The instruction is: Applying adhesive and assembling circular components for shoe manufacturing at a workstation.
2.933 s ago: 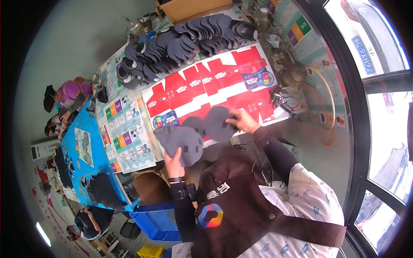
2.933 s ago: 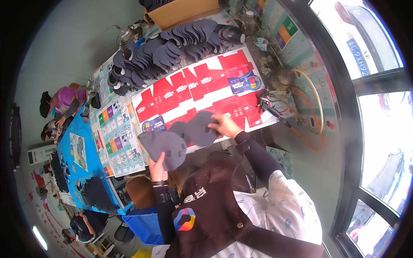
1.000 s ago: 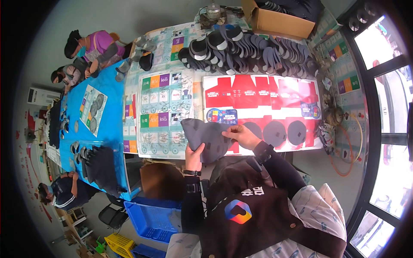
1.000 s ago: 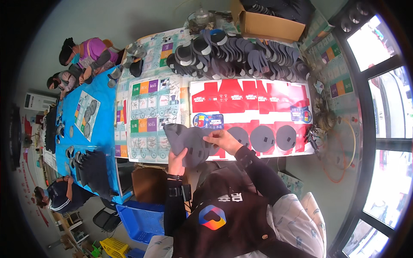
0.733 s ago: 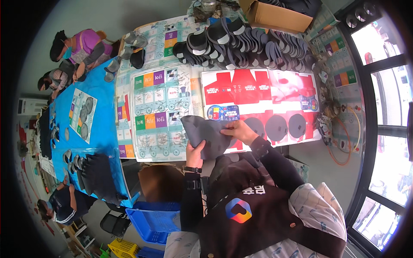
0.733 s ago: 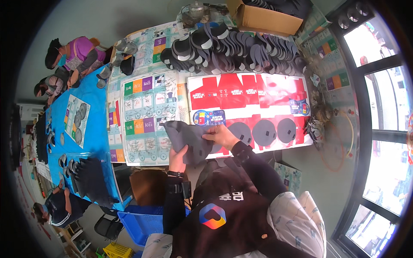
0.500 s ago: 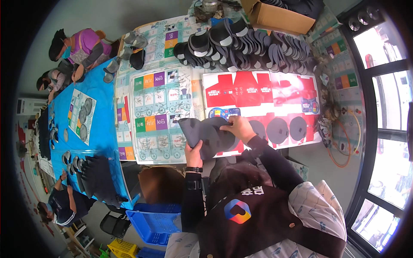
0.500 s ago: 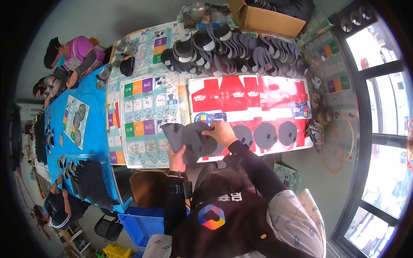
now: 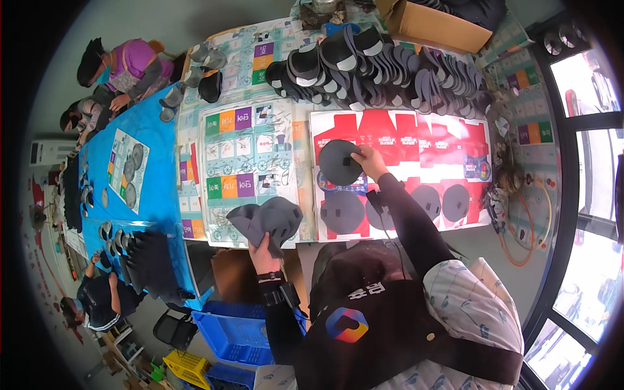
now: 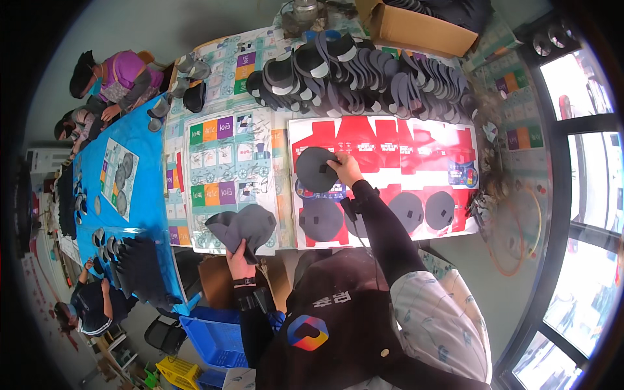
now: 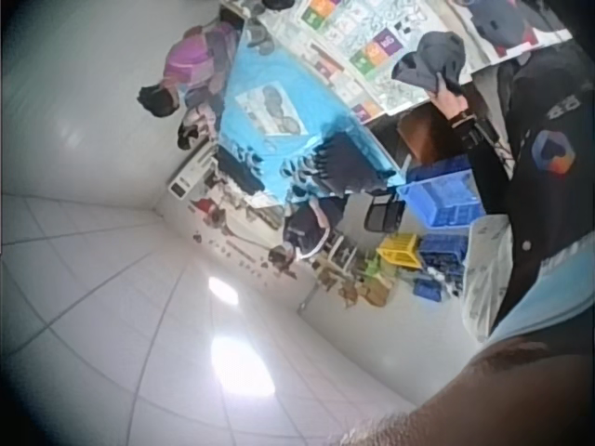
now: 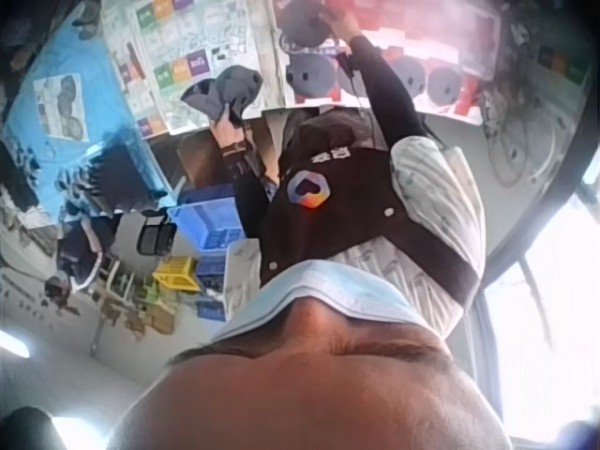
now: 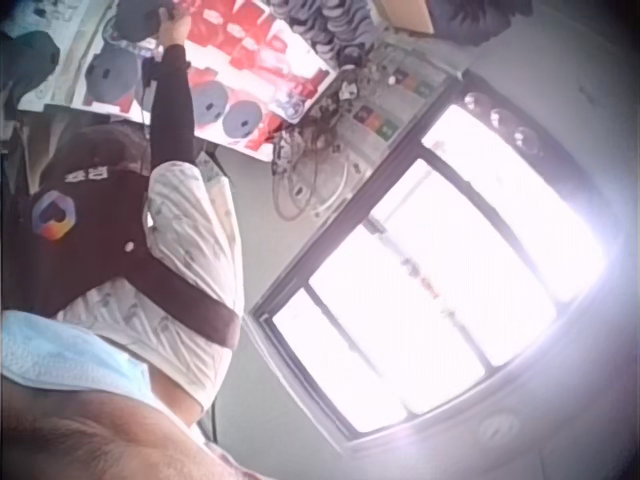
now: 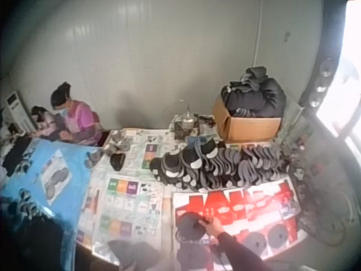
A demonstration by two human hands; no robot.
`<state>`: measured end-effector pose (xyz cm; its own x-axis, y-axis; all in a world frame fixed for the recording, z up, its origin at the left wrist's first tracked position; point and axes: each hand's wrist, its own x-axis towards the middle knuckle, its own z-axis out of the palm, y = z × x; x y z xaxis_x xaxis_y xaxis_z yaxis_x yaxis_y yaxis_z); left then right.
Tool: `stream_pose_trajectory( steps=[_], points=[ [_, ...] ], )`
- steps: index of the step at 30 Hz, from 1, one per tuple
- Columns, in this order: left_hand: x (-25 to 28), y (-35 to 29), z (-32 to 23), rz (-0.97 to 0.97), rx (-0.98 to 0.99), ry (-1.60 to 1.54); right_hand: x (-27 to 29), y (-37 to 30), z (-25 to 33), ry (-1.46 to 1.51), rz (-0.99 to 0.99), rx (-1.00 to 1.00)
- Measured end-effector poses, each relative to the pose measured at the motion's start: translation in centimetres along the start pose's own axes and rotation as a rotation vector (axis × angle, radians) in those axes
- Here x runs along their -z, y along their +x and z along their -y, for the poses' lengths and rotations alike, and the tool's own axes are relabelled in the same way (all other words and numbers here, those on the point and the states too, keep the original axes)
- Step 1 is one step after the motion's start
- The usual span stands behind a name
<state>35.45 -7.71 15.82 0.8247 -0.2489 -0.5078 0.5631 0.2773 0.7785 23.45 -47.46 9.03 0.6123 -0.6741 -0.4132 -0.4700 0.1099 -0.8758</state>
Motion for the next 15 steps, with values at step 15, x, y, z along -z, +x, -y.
stream_pose_trajectory(
  steps=[15],
  points=[
    [-0.5,-0.7,0.7,-0.046,0.013,-0.027,-1.2,3.7,-2.8,-0.036,0.091,-0.058]
  ],
)
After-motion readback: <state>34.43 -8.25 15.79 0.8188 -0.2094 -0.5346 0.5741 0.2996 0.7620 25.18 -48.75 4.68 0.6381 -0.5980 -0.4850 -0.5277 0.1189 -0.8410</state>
